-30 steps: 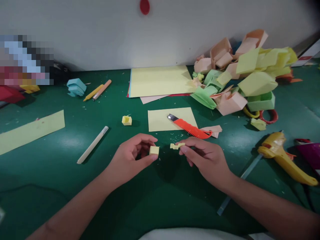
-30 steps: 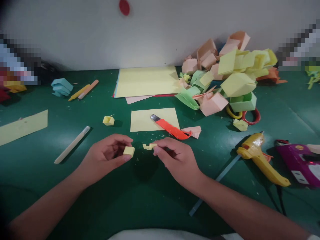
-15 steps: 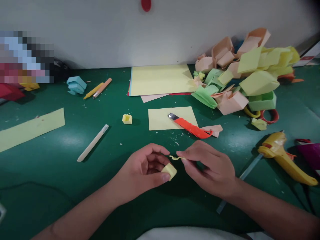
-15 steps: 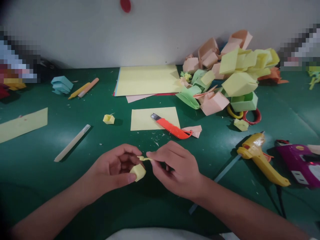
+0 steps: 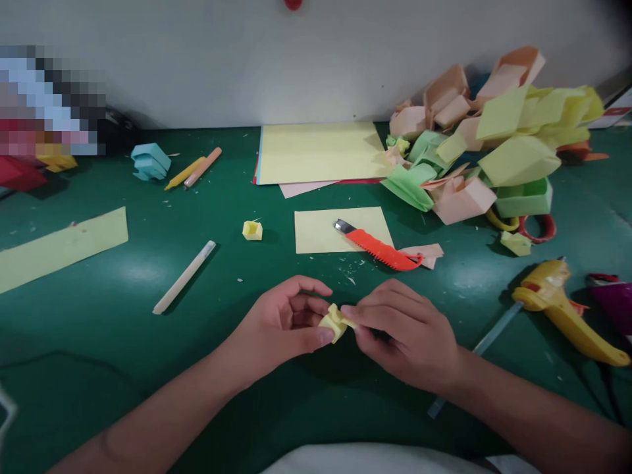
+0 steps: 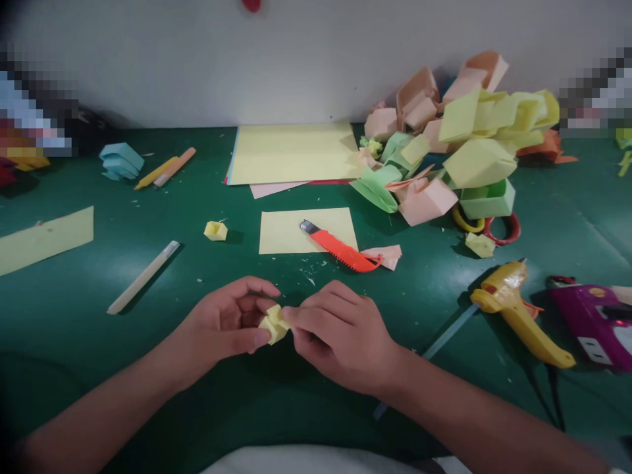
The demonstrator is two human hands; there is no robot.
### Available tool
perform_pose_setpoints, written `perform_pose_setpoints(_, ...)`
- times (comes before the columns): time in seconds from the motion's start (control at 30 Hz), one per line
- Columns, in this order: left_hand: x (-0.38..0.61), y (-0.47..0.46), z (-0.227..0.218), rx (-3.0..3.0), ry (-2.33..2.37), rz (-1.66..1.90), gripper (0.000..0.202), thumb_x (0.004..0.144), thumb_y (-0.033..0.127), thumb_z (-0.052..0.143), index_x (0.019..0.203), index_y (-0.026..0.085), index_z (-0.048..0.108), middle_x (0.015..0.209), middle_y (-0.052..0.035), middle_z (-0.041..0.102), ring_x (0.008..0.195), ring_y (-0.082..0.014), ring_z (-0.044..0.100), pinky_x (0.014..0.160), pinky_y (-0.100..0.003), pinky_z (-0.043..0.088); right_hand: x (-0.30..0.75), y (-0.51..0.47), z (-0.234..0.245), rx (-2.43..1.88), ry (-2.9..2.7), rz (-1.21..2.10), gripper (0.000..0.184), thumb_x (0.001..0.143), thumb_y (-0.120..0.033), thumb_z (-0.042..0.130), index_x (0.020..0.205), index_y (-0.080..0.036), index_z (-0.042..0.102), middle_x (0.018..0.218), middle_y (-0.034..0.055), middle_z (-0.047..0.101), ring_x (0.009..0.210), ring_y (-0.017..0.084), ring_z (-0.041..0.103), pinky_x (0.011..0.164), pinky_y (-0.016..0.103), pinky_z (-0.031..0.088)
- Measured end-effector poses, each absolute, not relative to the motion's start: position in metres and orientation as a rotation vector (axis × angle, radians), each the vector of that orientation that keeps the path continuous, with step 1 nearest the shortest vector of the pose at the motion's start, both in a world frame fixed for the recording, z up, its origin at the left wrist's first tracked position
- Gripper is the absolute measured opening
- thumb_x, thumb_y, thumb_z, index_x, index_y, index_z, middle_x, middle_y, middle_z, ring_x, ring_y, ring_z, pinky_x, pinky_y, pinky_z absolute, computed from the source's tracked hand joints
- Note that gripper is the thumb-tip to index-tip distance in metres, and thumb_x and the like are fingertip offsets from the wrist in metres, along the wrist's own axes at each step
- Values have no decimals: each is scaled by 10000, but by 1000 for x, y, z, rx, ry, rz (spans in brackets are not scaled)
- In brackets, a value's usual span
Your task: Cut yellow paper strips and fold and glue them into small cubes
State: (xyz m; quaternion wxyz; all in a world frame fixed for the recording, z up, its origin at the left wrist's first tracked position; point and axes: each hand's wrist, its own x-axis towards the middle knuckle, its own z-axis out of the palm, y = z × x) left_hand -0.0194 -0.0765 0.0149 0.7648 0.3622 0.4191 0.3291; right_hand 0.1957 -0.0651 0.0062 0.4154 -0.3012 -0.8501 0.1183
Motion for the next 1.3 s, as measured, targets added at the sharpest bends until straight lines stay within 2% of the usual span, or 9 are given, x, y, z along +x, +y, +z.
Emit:
perform_pose_setpoints(0.1,-19,-76,14,790,909,716,420,743,181,839,1092,190,607,937,-6,691,749,-66,651,603,-130,484,198,-66,5,-727,-2170,329,274,851,-45,603,1061,-211,664,845,22,711,728,137,596,671,281,530)
perform_pose_setpoints(0.3,-20,-77,14,803,918,709,437,734,183,845,1101,192,608,919,-3,692,799,-82,670,731,-174,535,202,-65,5,-701,-2206,360,272,844,-44,591,1058,-194,666,889,41,674,762,150,585,687,303,509)
perform_pose_setpoints(0.67,-23,-75,10,888,918,735,428,712,171,832,1084,188,620,945,-27,670,831,-125,659,744,-237,555,205,-63,1,-654,-2265,369,337,870,-75,563,1139,-250,667,914,36,663,779,157,591,695,309,522)
perform_pose_setpoints(1.03,-24,-77,14,929,917,701,407,761,153,799,1112,212,602,954,-4,653,861,-103,630,773,-218,540,208,-59,2,-627,-2368,241,262,870,-119,582,1093,-235,658,949,43,665,795,166,557,679,307,513)
perform_pose_setpoints(1.17,-24,-78,15,968,944,682,408,769,165,794,1121,209,593,961,-8,649,846,-106,625,771,-227,540,210,-57,4,-624,-2401,227,261,886,-163,584,1125,-246,648,974,46,669,813,170,561,703,318,518)
perform_pose_setpoints(1.3,-25,-77,17,1036,971,674,405,792,182,776,1146,215,580,1025,-28,659,869,-121,642,807,-258,552,211,-56,11,-575,-2425,285,231,890,-249,591,1109,-208,656,981,68,665,814,184,568,732,352,533)
